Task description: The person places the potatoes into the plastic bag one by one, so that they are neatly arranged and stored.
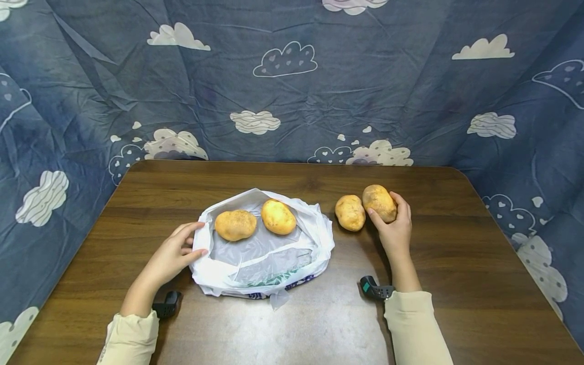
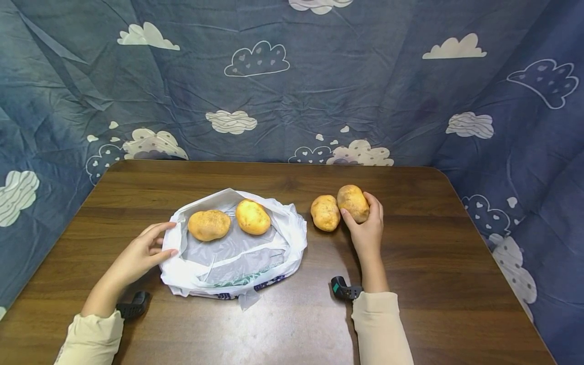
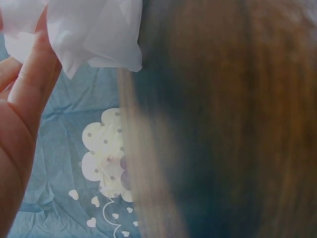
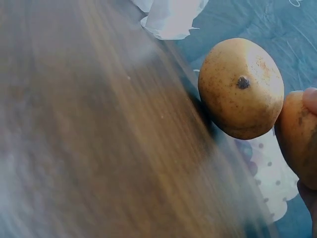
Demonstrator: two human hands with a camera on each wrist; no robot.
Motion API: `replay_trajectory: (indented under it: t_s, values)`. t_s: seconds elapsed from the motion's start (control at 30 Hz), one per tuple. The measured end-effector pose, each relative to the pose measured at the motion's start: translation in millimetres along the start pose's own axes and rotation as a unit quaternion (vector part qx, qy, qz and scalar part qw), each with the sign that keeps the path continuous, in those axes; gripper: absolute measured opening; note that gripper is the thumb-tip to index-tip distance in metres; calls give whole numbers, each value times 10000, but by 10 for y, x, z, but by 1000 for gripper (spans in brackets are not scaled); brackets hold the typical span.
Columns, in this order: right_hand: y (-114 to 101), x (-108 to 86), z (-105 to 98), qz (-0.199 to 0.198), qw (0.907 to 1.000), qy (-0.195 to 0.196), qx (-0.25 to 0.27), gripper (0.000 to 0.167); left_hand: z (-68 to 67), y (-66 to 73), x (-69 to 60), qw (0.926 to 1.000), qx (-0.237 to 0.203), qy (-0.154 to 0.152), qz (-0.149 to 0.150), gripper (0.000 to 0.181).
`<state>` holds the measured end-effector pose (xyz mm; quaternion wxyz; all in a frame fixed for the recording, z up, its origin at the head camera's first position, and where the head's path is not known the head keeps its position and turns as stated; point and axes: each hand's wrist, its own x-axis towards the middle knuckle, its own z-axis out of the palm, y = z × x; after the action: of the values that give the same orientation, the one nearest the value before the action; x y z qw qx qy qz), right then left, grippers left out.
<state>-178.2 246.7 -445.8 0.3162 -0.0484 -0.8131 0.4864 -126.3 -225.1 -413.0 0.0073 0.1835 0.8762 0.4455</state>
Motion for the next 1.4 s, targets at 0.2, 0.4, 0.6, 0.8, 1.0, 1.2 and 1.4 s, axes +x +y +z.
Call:
replay_trajectory:
  t_s: [0.2, 0.4, 0.6, 0.8, 1.0, 1.2, 1.4]
  values:
    - [-88, -14, 12, -71, 9999, 19, 114, 63, -2, 13, -9, 10000, -57, 7, -29, 57]
    - [-135, -13, 52, -378, 9992, -32, 106, 62, -2, 10, -9, 9999, -93, 5, -38, 57]
    - [-219, -20, 93, -598, 9980, -110, 147, 62, -2, 4, -4, 10000, -98, 6, 5, 57]
    - [-328, -41, 125, -789, 9965, -204, 177, 63, -3, 6, 0, 10000, -77, 12, 22, 57]
    - [-425, -80, 171, -1012, 9938, -345, 313, 64, -2, 5, 2, 10000, -58, -19, 4, 56]
    - [-543, -125, 238, -1243, 9896, -499, 516, 65, 0, 1, 3, 10000, -52, -9, -4, 57]
    - [-657, -190, 313, -1417, 9853, -690, 659, 66, -1, 3, -5, 10000, -52, 4, -2, 57]
